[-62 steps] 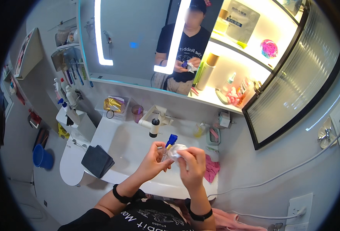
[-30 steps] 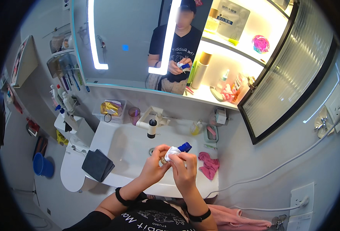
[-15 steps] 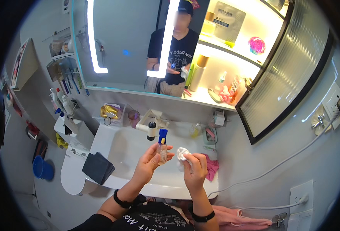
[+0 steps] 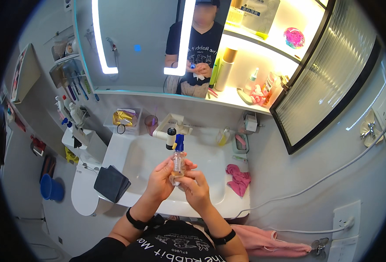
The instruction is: Cleaning various toiletry bottles with a cloth.
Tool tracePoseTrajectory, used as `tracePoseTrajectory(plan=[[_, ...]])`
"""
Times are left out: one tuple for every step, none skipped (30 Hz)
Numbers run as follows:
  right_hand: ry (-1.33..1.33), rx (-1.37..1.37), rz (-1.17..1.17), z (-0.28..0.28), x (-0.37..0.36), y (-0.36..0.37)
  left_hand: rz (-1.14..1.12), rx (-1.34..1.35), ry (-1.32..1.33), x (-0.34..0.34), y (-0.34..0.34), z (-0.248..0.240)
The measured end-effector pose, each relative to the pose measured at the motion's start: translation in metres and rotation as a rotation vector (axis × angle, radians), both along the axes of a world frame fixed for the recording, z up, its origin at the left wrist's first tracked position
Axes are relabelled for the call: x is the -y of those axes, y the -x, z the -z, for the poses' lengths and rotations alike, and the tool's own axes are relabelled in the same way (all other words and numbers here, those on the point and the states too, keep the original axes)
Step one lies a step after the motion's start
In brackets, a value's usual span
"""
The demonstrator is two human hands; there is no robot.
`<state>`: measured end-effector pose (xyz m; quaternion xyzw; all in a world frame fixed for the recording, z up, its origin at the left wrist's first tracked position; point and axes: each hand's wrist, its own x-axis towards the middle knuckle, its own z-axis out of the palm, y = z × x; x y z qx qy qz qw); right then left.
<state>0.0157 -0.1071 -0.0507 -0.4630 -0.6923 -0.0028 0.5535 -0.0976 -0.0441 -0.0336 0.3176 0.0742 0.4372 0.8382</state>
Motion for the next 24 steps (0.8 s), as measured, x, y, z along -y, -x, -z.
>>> tracePoseTrajectory(plan=[[0.005,-0.002,0.026,-0.003,-0.001,-0.002,-0.017,-0.009,-0.017,0.000,-0.001,-0.003],[0.010,-0.004,0.054,-0.007,-0.002,-0.004,-0.017,-0.012,-0.017,0.001,-0.001,-0.005],[-0.027,0.012,0.077,-0.014,-0.003,-0.006,-0.033,0.013,-0.010,0.000,-0.002,-0.007],[-0.029,0.012,0.077,-0.022,-0.003,-0.009,-0.048,0.038,-0.004,-0.001,-0.003,-0.009],[-0.078,0.025,0.138,-0.030,-0.003,-0.014,-0.048,0.038,-0.006,-0.003,-0.003,-0.008],[-0.126,0.042,0.204,-0.039,-0.002,-0.020,-0.059,-0.004,0.006,-0.005,-0.006,-0.007],[-0.146,0.019,0.258,-0.044,-0.004,-0.024,-0.074,-0.050,0.020,-0.006,-0.006,-0.004],[-0.145,0.018,0.260,-0.051,-0.010,-0.026,-0.073,-0.052,0.021,-0.006,-0.009,-0.003],[-0.156,-0.004,0.281,-0.060,-0.015,-0.027,-0.039,-0.070,0.052,-0.004,-0.011,-0.004],[-0.167,-0.025,0.302,-0.065,-0.017,-0.028,-0.005,-0.089,0.083,-0.002,-0.014,-0.004],[-0.056,-0.166,0.206,-0.060,-0.019,-0.023,0.037,-0.132,0.120,0.003,-0.015,-0.007],[-0.068,-0.069,0.192,-0.053,-0.025,-0.022,0.045,-0.130,0.118,0.007,-0.017,-0.007],[-0.058,-0.037,0.206,-0.044,-0.026,-0.019,0.035,-0.203,-0.026,0.008,-0.019,-0.005],[-0.049,-0.005,0.218,-0.034,-0.022,-0.016,0.023,-0.274,-0.169,0.008,-0.021,-0.003],[-0.038,-0.034,0.223,-0.029,-0.018,-0.015,0.023,-0.335,-0.298,0.003,-0.019,0.003],[-0.039,-0.030,0.219,-0.026,-0.012,-0.014,0.019,-0.331,-0.298,0.002,-0.018,0.003],[-0.002,-0.071,0.166,-0.023,-0.006,-0.015,-0.027,-0.327,-0.329,0.002,-0.017,0.002],[0.034,-0.111,0.117,-0.021,0.001,-0.016,-0.069,-0.323,-0.360,0.002,-0.016,0.000],[0.122,-0.184,0.096,-0.016,0.006,-0.019,-0.070,-0.343,-0.365,0.002,-0.015,-0.003],[0.120,-0.179,0.094,-0.016,0.007,-0.026,-0.073,-0.338,-0.366,-0.001,-0.014,-0.003],[0.168,-0.192,0.118,-0.016,0.008,-0.034,-0.085,-0.373,-0.414,-0.003,-0.013,-0.002],[0.216,-0.204,0.142,-0.017,0.007,-0.039,-0.097,-0.408,-0.463,-0.004,-0.013,-0.003],[0.167,-0.336,0.131,-0.017,0.005,-0.041,-0.130,-0.415,-0.466,-0.002,-0.014,-0.006],[0.162,-0.328,0.125,-0.023,0.002,-0.044,-0.139,-0.408,-0.469,-0.001,-0.015,-0.008]])
